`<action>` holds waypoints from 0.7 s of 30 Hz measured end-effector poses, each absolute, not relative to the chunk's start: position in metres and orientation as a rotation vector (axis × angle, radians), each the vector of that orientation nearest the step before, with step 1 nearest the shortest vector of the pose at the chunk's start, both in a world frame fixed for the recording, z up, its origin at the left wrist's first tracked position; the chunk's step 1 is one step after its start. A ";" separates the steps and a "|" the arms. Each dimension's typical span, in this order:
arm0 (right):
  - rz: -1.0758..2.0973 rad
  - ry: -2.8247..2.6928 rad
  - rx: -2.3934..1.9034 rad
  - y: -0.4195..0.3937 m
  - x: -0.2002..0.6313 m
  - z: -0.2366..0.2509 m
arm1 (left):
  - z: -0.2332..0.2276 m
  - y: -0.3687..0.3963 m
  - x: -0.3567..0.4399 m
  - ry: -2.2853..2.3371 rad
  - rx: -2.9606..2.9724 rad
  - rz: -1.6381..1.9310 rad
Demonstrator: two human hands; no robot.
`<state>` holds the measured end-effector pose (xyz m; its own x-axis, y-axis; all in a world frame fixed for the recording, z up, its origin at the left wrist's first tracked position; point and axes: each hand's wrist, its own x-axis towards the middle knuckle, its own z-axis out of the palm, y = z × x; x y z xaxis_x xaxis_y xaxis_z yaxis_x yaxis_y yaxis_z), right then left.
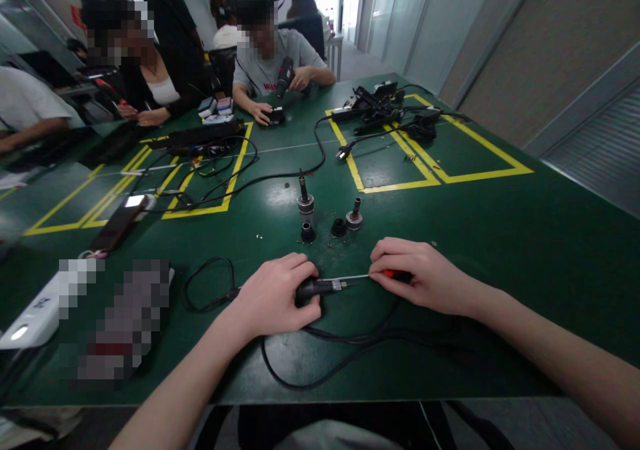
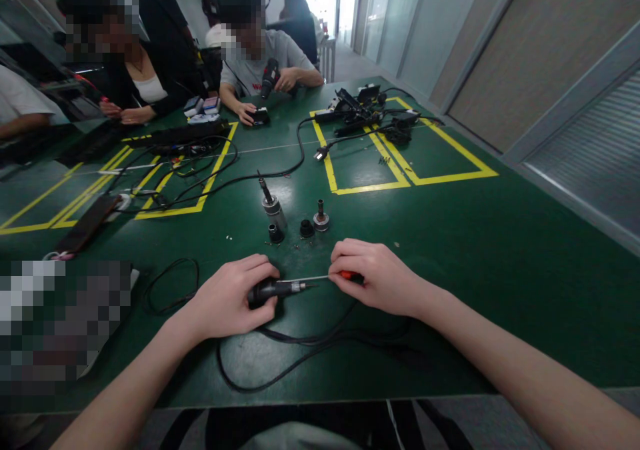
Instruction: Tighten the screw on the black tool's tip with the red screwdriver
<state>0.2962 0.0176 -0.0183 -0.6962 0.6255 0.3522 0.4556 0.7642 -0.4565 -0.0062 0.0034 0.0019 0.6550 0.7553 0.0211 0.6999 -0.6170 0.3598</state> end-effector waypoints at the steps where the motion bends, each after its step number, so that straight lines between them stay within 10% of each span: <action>1: 0.466 -2.465 -0.826 0.017 0.296 -0.018 | 0.002 0.003 -0.006 1.160 2.550 0.242; 21: 1.067 -2.155 -0.896 0.019 0.310 -0.008 | 0.002 0.003 -0.006 1.148 2.548 0.256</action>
<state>0.3097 0.0185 -0.0079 -0.6148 0.7655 0.1897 0.3132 0.4577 -0.8321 -0.0056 0.0031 0.0021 0.6585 0.7521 0.0263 0.6922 -0.6191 0.3709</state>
